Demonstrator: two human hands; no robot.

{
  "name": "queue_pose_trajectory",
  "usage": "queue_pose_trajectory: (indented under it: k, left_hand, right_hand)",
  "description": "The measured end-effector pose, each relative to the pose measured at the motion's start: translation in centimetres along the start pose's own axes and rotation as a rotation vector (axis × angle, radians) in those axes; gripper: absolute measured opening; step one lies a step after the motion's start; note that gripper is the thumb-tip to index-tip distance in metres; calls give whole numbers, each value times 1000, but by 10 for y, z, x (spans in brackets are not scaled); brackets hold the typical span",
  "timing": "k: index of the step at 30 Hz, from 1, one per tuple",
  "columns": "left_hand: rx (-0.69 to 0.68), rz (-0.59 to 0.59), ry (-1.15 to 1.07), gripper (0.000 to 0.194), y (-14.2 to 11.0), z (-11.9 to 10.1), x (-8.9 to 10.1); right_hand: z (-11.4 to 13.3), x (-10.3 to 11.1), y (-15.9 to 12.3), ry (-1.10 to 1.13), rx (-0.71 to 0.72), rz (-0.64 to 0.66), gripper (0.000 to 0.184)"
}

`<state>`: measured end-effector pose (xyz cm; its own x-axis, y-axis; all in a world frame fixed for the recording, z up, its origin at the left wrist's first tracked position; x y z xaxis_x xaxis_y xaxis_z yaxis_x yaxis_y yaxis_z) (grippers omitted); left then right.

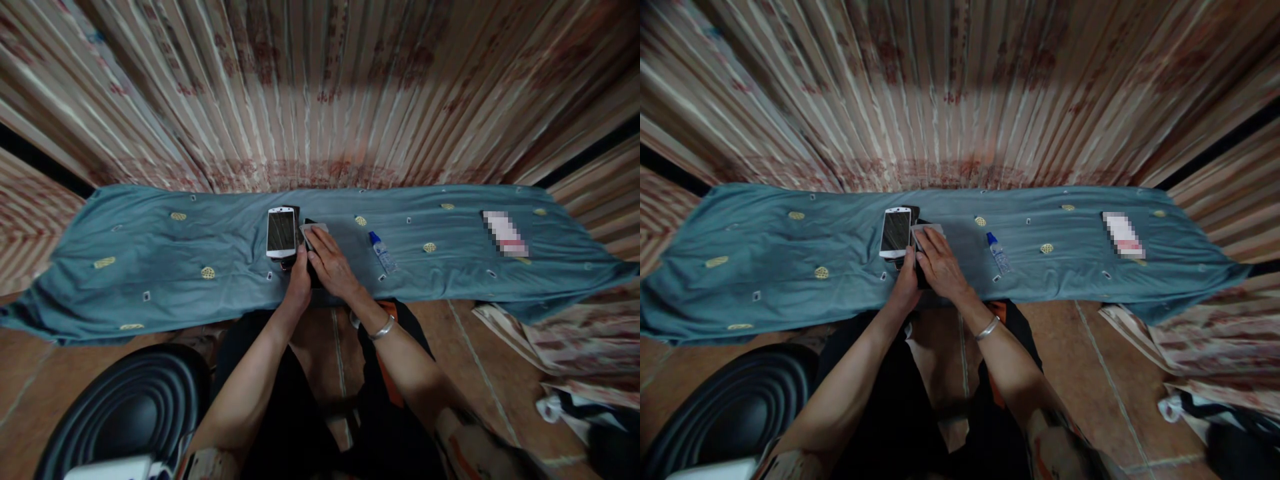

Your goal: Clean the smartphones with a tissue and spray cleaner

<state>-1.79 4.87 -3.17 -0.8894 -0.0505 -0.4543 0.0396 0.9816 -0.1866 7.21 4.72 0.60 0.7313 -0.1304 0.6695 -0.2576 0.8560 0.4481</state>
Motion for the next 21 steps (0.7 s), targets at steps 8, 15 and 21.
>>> queue_pose_trajectory:
  k: [8, 15, 21]
  left_hand:
    - [-85, 52, 239, 45, -4, 1, -3]
    - [-138, 1, 189, 46, 1, -6, 2]
    - [-66, 26, 216, 39, -5, -7, -3]
  right_hand:
    - [-12, 12, 4, -10, -73, -33, 54]
    - [1, 3, 1, 3, -2, 1, 53]
    - [-5, 10, 4, -13, -48, -14, 55]
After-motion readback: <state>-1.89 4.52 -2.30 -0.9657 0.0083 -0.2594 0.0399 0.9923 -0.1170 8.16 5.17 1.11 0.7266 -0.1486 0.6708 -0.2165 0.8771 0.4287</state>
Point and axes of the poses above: each hand's wrist, its own y-axis towards the middle knuckle, its own x-axis out of the back of the hand, z = x × y, the point moved 6 cm from there along y, towards the middle knuckle, and after that the axes turned 2 degrees about z, right-handed, at the moved point
